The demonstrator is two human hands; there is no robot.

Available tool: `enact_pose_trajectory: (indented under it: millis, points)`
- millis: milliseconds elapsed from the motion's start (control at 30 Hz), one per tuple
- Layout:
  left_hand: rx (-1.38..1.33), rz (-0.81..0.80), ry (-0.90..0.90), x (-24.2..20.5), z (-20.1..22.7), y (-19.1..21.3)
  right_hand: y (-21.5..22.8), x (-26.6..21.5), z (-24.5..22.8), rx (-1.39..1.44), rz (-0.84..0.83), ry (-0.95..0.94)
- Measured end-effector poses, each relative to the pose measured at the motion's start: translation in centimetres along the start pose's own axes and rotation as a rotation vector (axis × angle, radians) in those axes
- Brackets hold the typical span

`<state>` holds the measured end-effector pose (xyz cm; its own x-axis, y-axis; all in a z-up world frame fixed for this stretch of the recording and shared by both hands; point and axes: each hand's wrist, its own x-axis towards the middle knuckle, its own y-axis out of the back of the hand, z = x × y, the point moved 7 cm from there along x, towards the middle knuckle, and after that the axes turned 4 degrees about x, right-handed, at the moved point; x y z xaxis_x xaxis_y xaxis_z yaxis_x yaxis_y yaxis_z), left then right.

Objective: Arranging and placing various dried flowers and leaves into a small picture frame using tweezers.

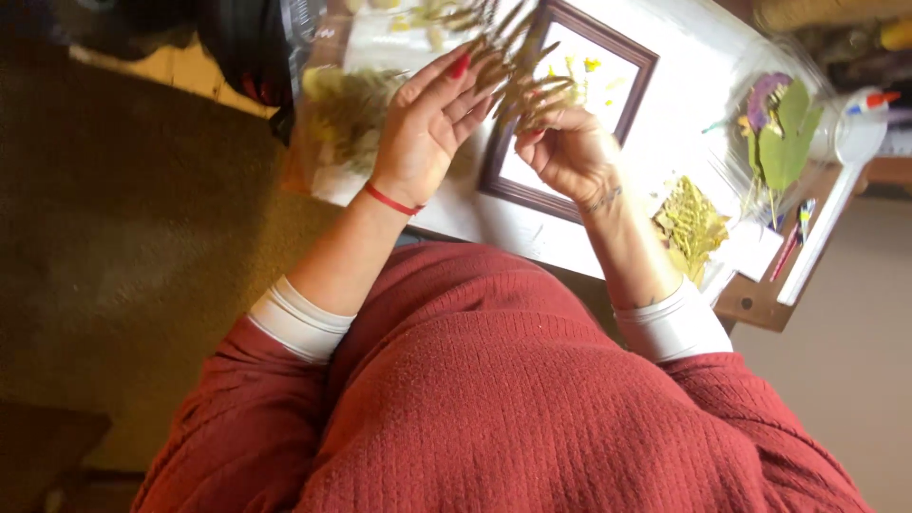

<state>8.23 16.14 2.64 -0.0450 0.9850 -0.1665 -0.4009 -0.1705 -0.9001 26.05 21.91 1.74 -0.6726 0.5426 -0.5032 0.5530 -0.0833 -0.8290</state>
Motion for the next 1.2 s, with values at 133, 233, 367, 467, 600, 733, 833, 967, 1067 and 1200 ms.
enact_pose_trajectory:
  millis: [133,233,367,467,600,733,833,967,1067,1200]
  points:
    - [0.086,-0.045,0.080,1.3,-2.6,-3.3,2.9,-2.0,-0.2,0.105,-0.034,0.030]
    - [0.149,-0.029,0.101,1.8,-4.4,-4.7,4.3,-3.7,-0.4,0.156,0.001,0.071]
    - [0.251,0.029,0.104,2.5,-6.0,-5.8,4.5,-5.6,-0.9,0.109,0.079,0.146]
    - [0.256,-0.045,0.120,3.3,-7.2,-6.6,4.8,-7.5,-2.0,-0.017,0.139,0.236]
    - [0.365,-0.008,0.129,4.0,-7.7,-6.8,7.1,-10.5,-3.5,-0.040,0.299,0.401]
    - [0.738,0.003,0.116,4.6,-7.9,-5.2,9.3,-14.0,-5.3,-0.241,0.412,0.562]
    - [0.899,-0.015,0.141,4.7,-8.1,-4.0,10.0,-15.9,-5.6,-0.282,0.464,0.586]
    - [0.986,0.049,0.163,4.5,-8.4,-2.3,12.4,-16.6,-5.5,-0.291,0.507,0.591]
    - [0.989,0.076,0.176,4.6,-9.4,-1.1,13.0,-16.6,-5.2,-0.315,0.511,0.582]
    - [1.021,0.088,0.234,3.8,-10.4,-1.9,13.5,-16.6,-5.0,-0.403,0.577,0.562]
